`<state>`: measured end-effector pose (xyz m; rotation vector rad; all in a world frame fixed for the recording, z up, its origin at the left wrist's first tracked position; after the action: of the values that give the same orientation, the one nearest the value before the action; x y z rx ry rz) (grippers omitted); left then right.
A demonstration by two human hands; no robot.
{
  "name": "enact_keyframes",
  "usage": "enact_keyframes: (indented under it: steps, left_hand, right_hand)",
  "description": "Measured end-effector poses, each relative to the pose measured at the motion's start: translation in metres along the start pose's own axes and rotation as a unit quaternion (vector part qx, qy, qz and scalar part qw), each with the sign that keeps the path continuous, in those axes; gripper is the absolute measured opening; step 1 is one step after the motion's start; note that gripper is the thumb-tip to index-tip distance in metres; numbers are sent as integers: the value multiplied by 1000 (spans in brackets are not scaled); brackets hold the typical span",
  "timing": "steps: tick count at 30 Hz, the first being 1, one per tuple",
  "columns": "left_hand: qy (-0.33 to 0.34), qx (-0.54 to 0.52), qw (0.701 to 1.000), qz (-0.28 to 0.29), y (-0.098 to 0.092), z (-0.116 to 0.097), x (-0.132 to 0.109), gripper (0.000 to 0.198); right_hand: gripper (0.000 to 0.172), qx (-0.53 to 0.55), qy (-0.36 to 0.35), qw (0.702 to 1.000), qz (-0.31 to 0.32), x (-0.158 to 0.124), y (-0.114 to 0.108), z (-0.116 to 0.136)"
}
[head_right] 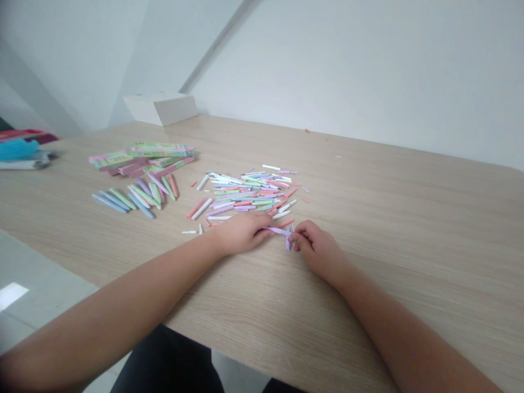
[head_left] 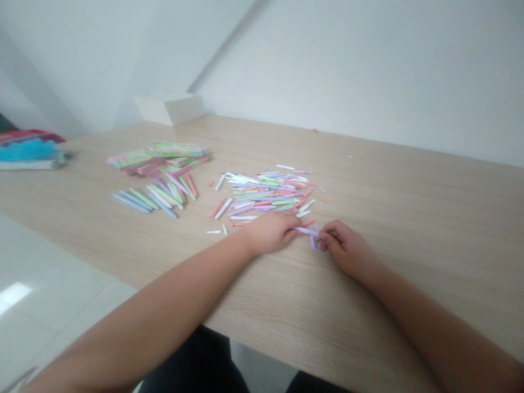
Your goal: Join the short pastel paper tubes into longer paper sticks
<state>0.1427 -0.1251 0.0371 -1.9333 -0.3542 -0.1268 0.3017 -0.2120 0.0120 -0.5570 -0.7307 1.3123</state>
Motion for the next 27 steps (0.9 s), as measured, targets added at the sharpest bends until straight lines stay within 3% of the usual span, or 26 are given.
enact_keyframes:
  steps: [8,14,18,20,24,27]
  left_hand:
    - [-3,-27,1000,-15,1,2,0,36]
    - [18,-24,999,-20,-3,-7,-1,37]
    - [37,-23,999,-21,-2,-11,0,35]
    - [42,-27,998,-24,-1,-11,0,33]
    - [40,-34,998,-28,0,-8,0,32]
    - [30,-43,998,-31,-1,-5,0,33]
  right_hand:
    - [13,-79,-151,984,-43,-3,-13,32]
    - [12,-21,-41,997,-55,-5,-11,8]
    - [14,110,4,994,-22,-5,-3,-5]
    - [16,119,18,993,1,-4,-1,-5]
    - [16,-7,-6,1000,29,-3,-5,7]
    - [15,-74,-90,993,18,-4,-11,21]
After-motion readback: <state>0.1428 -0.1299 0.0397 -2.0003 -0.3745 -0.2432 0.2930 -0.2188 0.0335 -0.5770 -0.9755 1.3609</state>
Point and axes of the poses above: each hand's wrist, its own x-axis towards the middle knuckle, its own y-axis out of the palm, z = x × y, the point moved 7 cm from there along x, towards the middle knuckle, and after that the axes turned 4 degrees about z, right-handed, at the moved point
